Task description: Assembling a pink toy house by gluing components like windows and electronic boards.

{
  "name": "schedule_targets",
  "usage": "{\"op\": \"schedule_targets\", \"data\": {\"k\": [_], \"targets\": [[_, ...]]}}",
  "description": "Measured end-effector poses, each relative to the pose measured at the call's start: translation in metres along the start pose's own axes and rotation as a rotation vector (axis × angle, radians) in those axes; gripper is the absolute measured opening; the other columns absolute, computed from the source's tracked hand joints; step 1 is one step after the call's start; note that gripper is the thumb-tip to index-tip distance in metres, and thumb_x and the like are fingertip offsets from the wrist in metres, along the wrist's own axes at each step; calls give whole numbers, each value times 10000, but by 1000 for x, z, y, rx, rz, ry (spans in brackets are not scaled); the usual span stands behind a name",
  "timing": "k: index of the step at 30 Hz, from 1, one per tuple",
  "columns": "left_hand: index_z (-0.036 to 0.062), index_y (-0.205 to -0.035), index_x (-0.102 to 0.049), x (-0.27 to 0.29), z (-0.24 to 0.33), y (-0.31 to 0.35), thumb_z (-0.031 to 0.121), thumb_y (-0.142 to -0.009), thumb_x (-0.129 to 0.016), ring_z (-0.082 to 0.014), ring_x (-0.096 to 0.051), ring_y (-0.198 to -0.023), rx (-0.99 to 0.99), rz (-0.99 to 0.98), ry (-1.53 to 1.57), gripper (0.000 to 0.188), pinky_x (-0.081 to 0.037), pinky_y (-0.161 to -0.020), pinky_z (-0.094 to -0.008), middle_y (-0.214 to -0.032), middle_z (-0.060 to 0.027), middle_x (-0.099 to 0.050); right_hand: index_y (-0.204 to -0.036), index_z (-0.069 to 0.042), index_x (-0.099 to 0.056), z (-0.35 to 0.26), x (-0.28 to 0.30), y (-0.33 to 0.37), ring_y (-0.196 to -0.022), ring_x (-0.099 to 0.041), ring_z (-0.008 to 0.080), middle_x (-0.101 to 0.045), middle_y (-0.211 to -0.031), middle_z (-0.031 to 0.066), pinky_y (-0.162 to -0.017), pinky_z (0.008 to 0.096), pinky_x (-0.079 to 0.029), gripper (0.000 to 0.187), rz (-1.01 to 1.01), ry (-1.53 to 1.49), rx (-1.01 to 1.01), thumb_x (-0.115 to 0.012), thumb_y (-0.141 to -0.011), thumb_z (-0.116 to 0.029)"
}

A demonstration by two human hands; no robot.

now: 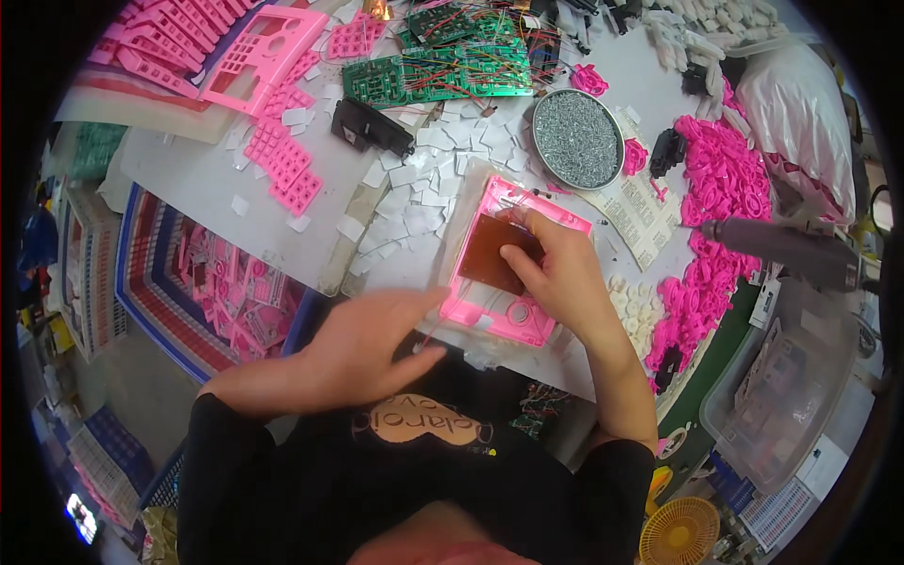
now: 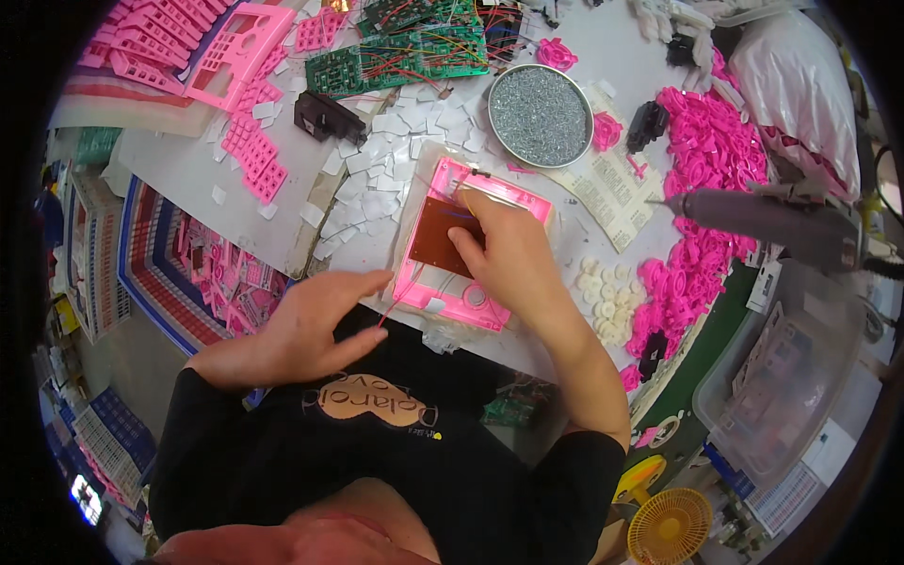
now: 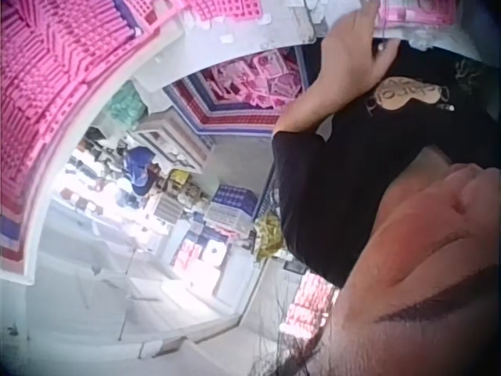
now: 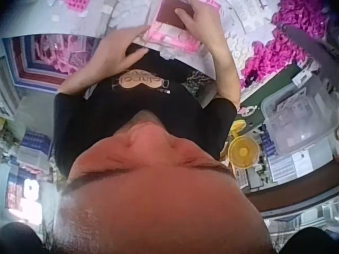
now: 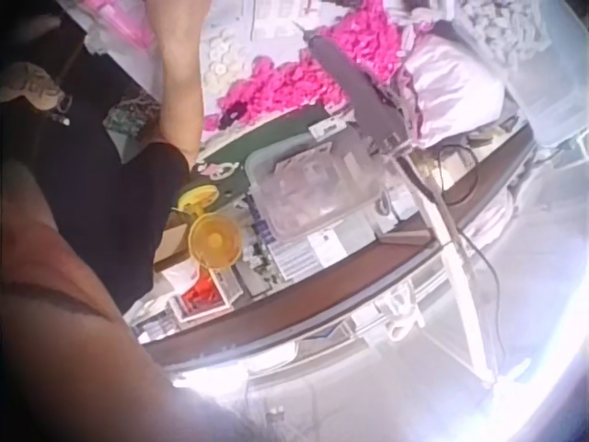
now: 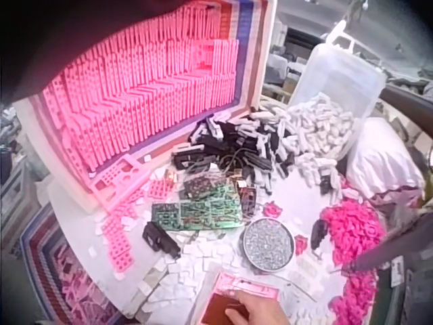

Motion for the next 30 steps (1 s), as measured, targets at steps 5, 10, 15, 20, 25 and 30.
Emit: {"op": "schedule_targets", "data": {"k": [5, 10, 15, 20, 25, 30], "targets": [[7, -1142, -616, 3, -13, -27, 121, -818, -752, -344, -648, -834, -109, 188, -135, 369, -518, -748, -426, -982, -166, -665, -1186, -12, -632, -5, 1, -4, -793, -678, 391, -692, -842, 225, -714, 463, -520, 360, -19, 47, -8, -702, -857, -141], [33, -1126, -642, -16, -6, -46, 255, -820, -761, -298, -595, -1109, -278, 150, -282, 396, -444, -937, -469, -1151, -127, -634, -1230, -13, -595, -8, 3, -2, -923, -660, 389, -683, -1013, 215, -781, 444, -517, 468, 33, 212, -22, -758, -808, -132], [48, -1173, -648, -32, -3, -46, 409, -831, -731, -227, -520, -1287, -385, 28, -545, 505, -318, -1084, -515, -1243, -97, -621, -1270, 17, -547, -38, 22, 30, -1118, -588, 377, -596, -1263, 194, -901, 459, -496, 629, 484, 408, 306, -820, -717, -107], [38, -1183, -647, -33, 1, -46, 408, -829, -724, -226, -524, -1283, -367, 18, -583, 518, -358, -1018, -476, -1244, -88, -627, -1264, 52, -595, -35, -34, 63, -1308, -495, 365, -570, -1356, 214, -1101, 543, -354, 545, 122, 568, 359, -709, -840, -272], [29, -1197, -640, -37, 5, -44, 386, -826, -717, -223, -524, -1283, -354, 25, -658, 521, -386, -936, -443, -1248, -84, -629, -1257, 63, -623, -37, -33, 58, -1322, -491, 364, -566, -1383, 222, -1117, 520, -350, 528, 53, 602, 357, -651, -872, -298], [42, -1186, -647, -35, 8, -51, 352, -823, -720, -215, -549, -1250, -337, -75, -636, 482, -404, -900, -426, -1251, -67, -638, -1216, 76, -648, -38, -32, 58, -1303, -511, 374, -590, -1351, 236, -1109, 513, -364, 494, 89, 591, 356, -638, -867, -274]]}}
Point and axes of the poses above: each hand's wrist, its own y-axis away from the middle knuckle, its own x-axis out of the back of the hand, z = x × y, the point moved 7 cm from there along -y, towards the middle knuckle
